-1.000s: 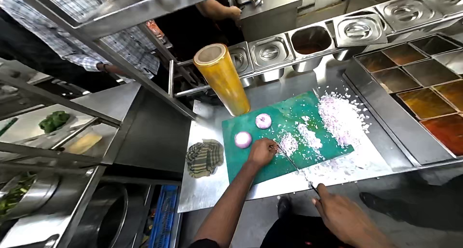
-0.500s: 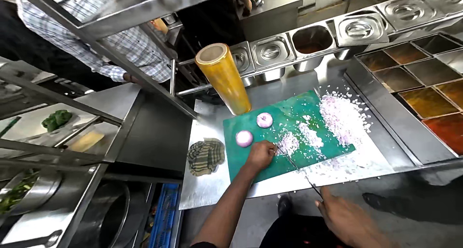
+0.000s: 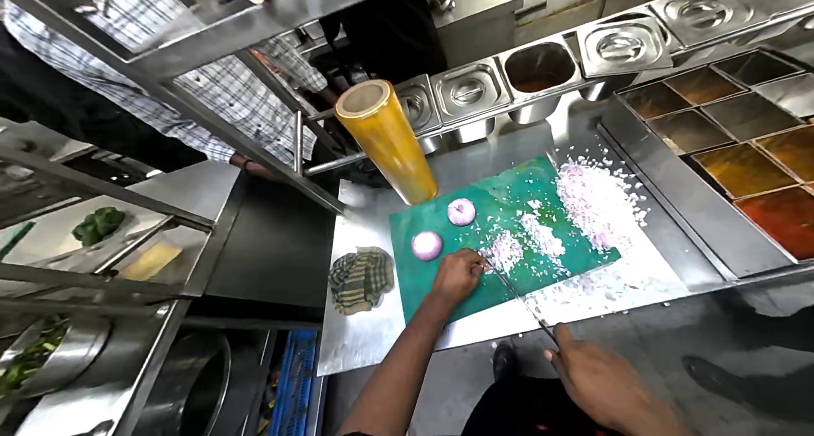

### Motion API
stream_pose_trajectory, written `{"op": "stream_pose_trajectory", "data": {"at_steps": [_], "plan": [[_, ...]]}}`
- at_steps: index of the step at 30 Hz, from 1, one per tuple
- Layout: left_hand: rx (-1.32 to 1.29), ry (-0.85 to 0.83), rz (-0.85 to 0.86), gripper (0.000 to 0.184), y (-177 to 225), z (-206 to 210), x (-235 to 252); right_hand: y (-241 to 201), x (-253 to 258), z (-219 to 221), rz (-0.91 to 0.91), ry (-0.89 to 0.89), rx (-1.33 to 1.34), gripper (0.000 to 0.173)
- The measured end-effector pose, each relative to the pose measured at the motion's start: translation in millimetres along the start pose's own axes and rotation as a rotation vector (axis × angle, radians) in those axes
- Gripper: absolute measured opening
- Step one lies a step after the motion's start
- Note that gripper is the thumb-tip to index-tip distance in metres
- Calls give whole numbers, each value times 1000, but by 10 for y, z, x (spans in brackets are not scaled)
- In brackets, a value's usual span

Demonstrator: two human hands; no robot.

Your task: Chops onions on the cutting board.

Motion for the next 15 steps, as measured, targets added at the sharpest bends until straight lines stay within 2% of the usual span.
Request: {"op": "stream_pose_trajectory", "data": {"at_steps": [4,8,11,13,15], "plan": [[-42,70,40,12,-45,41,-29,80,194,217,14,-19,25,50],[-49,64,7,14,-1,-20,-34,102,82,-45,-3,57,111,47],[0,140,252,25,185,-18,29,361,-12,-169,1,232,207,48],[102,51,380,26,299,48,91,498,-6,-169,24,271,211,50],[199,-55,378,20,349,103,117,557,-14,-128,36,285,175,51]]}}
Point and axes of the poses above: each hand's wrist, its own x-axis towards the middle knuckle, its own z-axis out of the palm, y = z × x, the point moved 5 cm from there along x, towards the middle knuckle, and after that the axes turned 5 degrees about y, right-handed, at the moved point
